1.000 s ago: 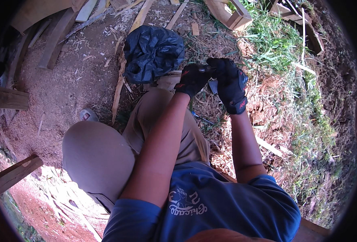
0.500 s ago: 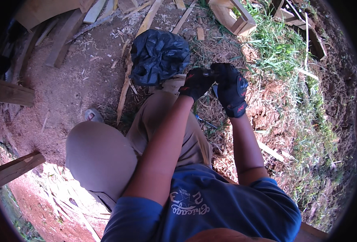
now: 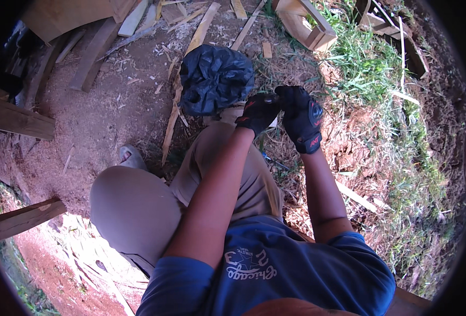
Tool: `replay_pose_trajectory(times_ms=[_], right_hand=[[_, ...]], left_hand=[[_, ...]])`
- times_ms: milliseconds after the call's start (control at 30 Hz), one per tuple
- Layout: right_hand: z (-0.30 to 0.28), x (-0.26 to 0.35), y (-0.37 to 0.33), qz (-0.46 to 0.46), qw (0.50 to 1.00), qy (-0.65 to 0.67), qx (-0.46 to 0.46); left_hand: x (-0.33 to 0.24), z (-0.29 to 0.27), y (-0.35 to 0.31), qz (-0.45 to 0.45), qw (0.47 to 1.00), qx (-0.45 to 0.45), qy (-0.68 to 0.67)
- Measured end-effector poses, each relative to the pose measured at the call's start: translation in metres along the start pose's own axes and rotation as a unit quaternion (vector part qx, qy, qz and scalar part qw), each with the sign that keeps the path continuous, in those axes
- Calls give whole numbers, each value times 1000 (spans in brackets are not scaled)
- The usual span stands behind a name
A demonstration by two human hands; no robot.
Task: The person taps the metal head of an axe with a hammer and a small tool to adjust or secure it.
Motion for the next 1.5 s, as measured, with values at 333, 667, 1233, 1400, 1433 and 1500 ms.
replay_pose_trajectory(times_ms=[333, 667, 1233, 1400, 1433, 1500], right_hand=[[-3, 6, 5, -1, 1000, -1, 9], [-4, 5, 2, -28, 1000, -5, -4], [-5, -5, 0, -37, 998, -46, 27], [-5, 8, 2, -1, 1000, 0, 7], [-11, -2, -5, 10, 1000, -12, 4], [-17, -1, -3, 9, 1000, -18, -3]], left_hand=[[49, 19, 12, -24, 978, 33, -203], [-29, -17, -13, -26, 999, -15, 44], [3, 26, 6, 46, 998, -11, 52], [-1, 1, -7, 37, 998, -35, 38], [-27, 4, -10, 36, 998, -8, 46], [-43, 2, -8, 57, 993, 6, 103]])
Point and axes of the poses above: each hand's wrist, its own y-axis towards the middle knuckle, its own z-axis out of the palm, x = y × z, the point moved 8 cm from there along y, towards the middle knuckle, and after that the axes turned 3 degrees about y, right-handed, at the moved point
